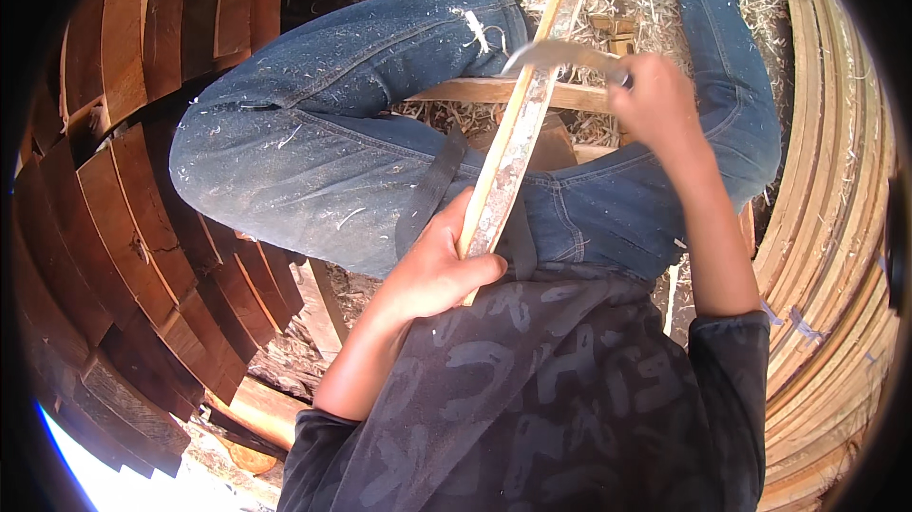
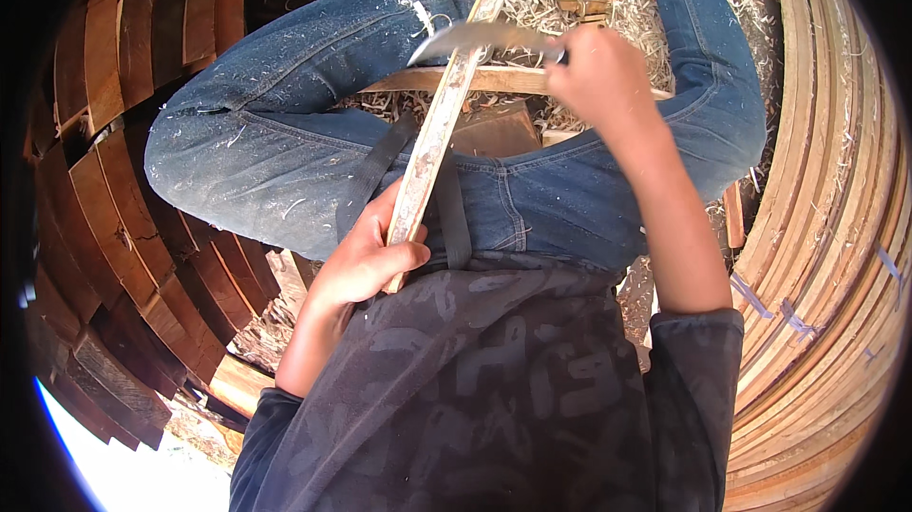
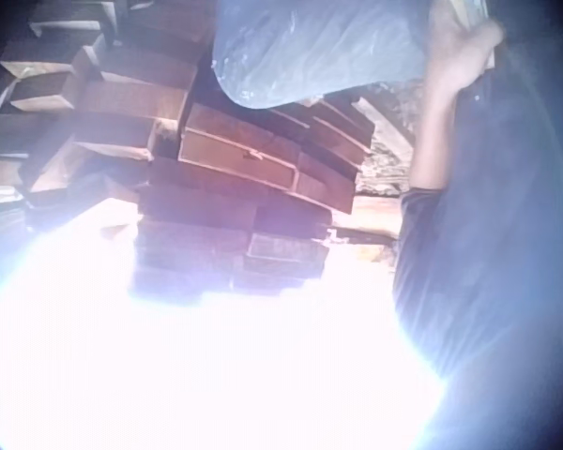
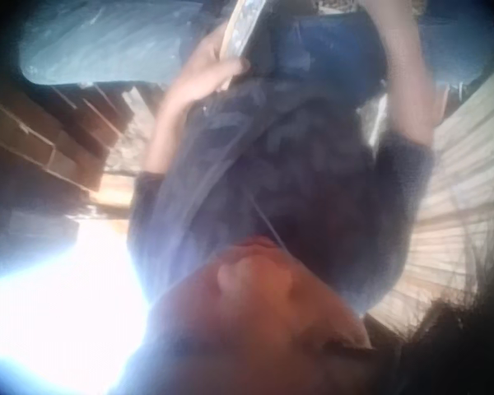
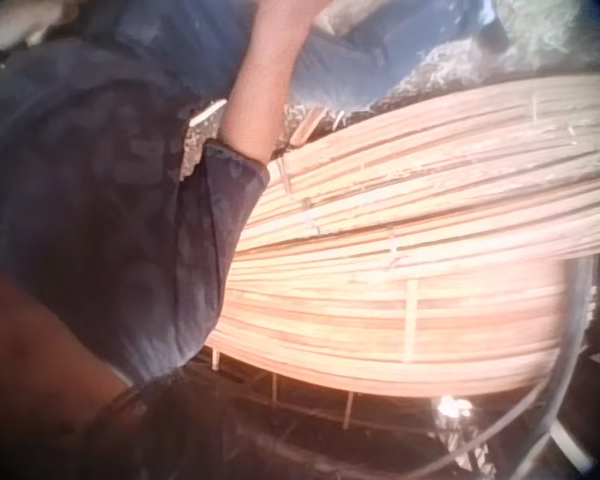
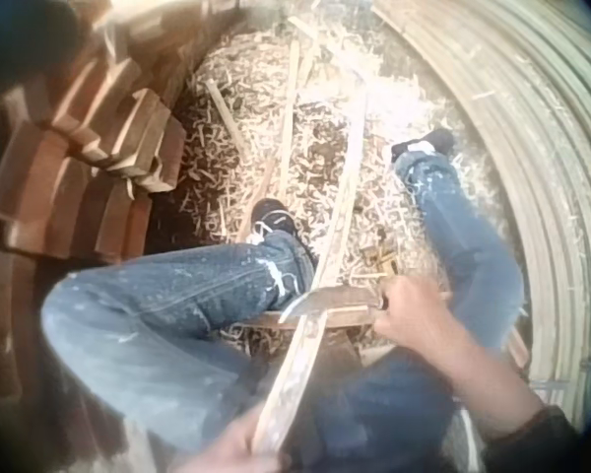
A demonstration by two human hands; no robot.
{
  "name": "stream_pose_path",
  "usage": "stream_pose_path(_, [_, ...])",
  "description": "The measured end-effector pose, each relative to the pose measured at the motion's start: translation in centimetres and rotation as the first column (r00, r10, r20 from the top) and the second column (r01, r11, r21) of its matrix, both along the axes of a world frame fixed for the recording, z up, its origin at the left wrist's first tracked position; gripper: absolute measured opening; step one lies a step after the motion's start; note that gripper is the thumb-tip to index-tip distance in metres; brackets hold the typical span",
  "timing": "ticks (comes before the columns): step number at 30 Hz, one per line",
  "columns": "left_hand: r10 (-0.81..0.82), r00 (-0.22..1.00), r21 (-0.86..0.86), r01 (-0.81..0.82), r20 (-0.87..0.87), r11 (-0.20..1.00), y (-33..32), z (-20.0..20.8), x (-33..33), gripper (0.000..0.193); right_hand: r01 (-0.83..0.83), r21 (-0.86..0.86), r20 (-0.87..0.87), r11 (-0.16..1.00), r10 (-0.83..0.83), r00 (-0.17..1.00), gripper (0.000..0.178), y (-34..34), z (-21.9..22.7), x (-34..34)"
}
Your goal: The person is sitting cross-legged and using a curved knife to shave and shape a long, thin piece of light-colored wood. They hold the wood with their left hand and use the knife in their right hand to remove thin strips of wood, refining the piece's surface and edges.
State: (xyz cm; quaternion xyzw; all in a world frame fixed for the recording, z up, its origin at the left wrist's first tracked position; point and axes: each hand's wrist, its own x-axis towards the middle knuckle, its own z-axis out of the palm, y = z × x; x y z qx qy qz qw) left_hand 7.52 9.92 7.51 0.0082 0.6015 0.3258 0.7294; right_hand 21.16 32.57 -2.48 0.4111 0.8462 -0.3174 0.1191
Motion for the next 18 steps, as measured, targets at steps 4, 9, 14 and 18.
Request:
stream_pose_path(4, [-0.013, 0.998, 0.014, 0.014, -0.055, 1.000, 0.0, 0.3, 0.1, 0.065, -0.106, 0.065, -0.117, 0.992, 0.113, 0.987, 0.026, -1.3, 0.1, -0.6])
stream_pose_path(9, [0.101, 0.991, -0.013, -0.101, 0.087, 0.995, 0.0, 0.0, -0.5, 0.047, 0.132, 0.078, -0.045, 0.988, -0.128, 0.991, 0.024, 0.6, -3.1, -0.9])
stream_pose_path(14, [0.032, 0.998, -0.024, -0.030, 0.055, 0.999, -0.5, -0.1, -0.3, 0.032, -0.162, -0.013, -0.081, 0.987, 0.161, 0.984, 0.025, -3.2, 1.6, -1.1])
stream_pose_path(18, [0.024, 1.000, 0.002, -0.024, 0.020, 1.000, -1.1, 1.3, -0.1, 0.032, 0.278, 0.174, 0.293, 0.945, -0.319, 0.901, 0.030, 8.5, -6.2, 3.2])
